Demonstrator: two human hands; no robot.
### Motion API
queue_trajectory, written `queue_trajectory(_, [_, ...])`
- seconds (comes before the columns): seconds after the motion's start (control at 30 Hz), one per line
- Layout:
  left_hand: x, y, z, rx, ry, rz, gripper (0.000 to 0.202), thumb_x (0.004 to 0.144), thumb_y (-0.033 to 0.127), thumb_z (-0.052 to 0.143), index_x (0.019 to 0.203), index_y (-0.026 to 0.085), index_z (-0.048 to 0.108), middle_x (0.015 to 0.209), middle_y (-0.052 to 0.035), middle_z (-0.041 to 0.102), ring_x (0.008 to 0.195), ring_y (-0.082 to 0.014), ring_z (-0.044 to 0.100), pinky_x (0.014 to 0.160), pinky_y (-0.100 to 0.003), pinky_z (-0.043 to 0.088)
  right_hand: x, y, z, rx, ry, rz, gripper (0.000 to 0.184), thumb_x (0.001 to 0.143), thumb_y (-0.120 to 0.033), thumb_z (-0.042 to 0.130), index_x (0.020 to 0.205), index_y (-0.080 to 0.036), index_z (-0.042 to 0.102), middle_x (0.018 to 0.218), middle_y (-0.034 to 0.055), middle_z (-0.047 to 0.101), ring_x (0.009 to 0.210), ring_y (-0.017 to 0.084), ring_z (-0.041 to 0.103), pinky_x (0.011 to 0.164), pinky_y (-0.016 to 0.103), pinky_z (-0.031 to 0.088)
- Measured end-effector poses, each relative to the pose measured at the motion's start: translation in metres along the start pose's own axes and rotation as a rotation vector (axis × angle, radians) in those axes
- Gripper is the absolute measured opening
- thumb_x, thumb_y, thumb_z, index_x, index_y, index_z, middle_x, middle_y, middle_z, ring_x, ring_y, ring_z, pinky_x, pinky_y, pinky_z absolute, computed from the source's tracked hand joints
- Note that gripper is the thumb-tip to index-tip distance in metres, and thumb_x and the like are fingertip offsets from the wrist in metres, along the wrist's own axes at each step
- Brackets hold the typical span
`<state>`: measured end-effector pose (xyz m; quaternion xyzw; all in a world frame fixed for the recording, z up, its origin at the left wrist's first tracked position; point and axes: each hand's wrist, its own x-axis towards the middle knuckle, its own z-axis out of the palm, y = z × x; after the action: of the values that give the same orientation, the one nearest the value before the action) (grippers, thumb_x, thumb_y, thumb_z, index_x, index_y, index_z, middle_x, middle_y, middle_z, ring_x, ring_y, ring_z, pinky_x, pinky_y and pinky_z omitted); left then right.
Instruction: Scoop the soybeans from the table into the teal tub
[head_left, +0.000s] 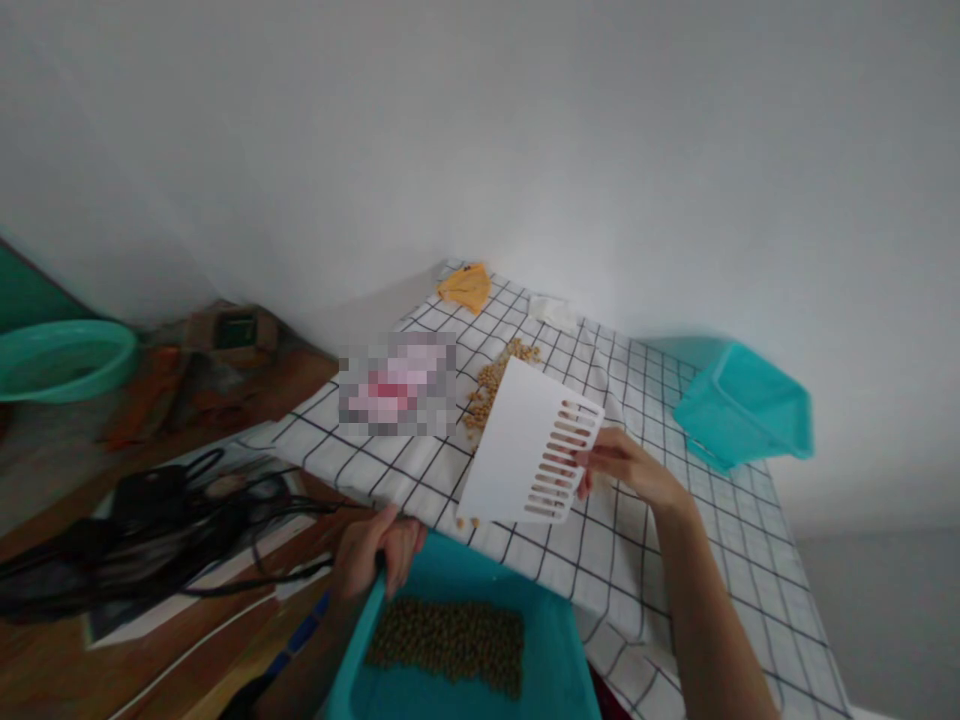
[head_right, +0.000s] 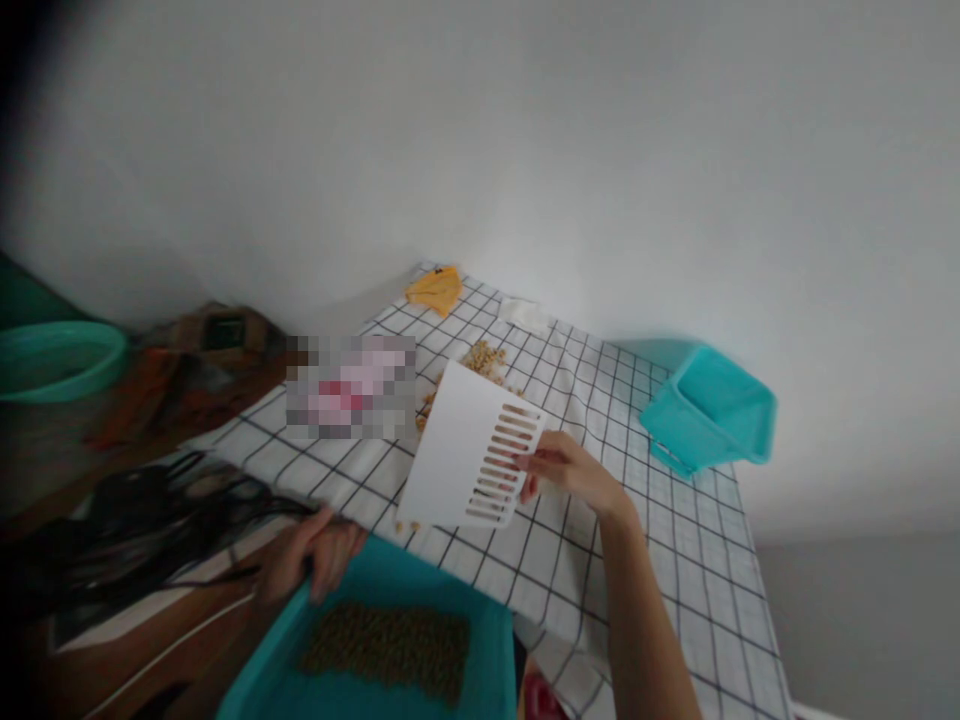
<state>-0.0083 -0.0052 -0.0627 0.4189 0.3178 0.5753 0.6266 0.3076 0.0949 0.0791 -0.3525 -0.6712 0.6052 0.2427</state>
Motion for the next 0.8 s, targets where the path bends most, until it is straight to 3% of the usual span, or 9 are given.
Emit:
queue_trajectory(0.13, [0.001,0.0,0.0,-0.001,0.017,-0.009,0.077,0.105,0.046,0.039,0.032,0.022,0.05,0.029,-0.0004,0.047,0.035,-0.0129,0.042,0.065,-0.039,0.04,0.0,0.002,0.002,0.027,-0.023,0.002,0.024,0.091,-0.039,0.072,0.088,-0.016,0.077,0.072,0.0028,0.074,0.055,0.013,0.068,0.054,0.022,0.058])
queue_trajectory(0.3, [0.006,-0.001,-0.007,0.05,-0.107,0.034,0.078,0.104,0.05,0.04,0.032,0.024,0.055,0.028,-0.001,0.049,0.032,-0.0138,0.046,0.062,-0.038,0.042,-0.005,0.006,-0.015,0.069,0.322,-0.064,0.02,0.088,-0.035,0.072,0.08,-0.017,0.076,0.068,0.0028,0.073,0.053,0.014,0.065,0.053,0.025,0.055])
queue_trajectory(0.37, [0.006,-0.001,-0.008,0.046,-0.088,0.031,0.078,0.105,0.049,0.04,0.033,0.023,0.057,0.029,-0.0014,0.05,0.033,-0.014,0.048,0.062,-0.038,0.042,-0.006,0.007,-0.019,0.072,0.392,-0.054,0.017,0.086,-0.033,0.072,0.081,-0.017,0.076,0.069,0.0026,0.073,0.054,0.014,0.065,0.054,0.025,0.055])
queue_trajectory(0.6, [0.005,0.001,-0.003,0.033,-0.058,0.017,0.079,0.104,0.049,0.041,0.031,0.022,0.055,0.029,-0.002,0.05,0.034,-0.0137,0.047,0.065,-0.039,0.042,0.0,0.008,-0.014,-0.019,0.185,0.028,0.026,0.086,-0.038,0.072,0.072,-0.017,0.072,0.062,0.0021,0.07,0.054,0.015,0.064,0.055,0.026,0.054])
queue_trajectory(0.8, [0.006,-0.001,-0.004,0.023,-0.06,0.013,0.079,0.102,0.051,0.044,0.029,0.021,0.053,0.028,-0.0023,0.049,0.033,-0.0125,0.047,0.065,-0.039,0.042,-0.008,0.012,-0.028,0.028,0.379,0.052,0.02,0.08,-0.035,0.075,0.08,-0.015,0.075,0.071,0.0044,0.074,0.054,0.015,0.065,0.053,0.026,0.053])
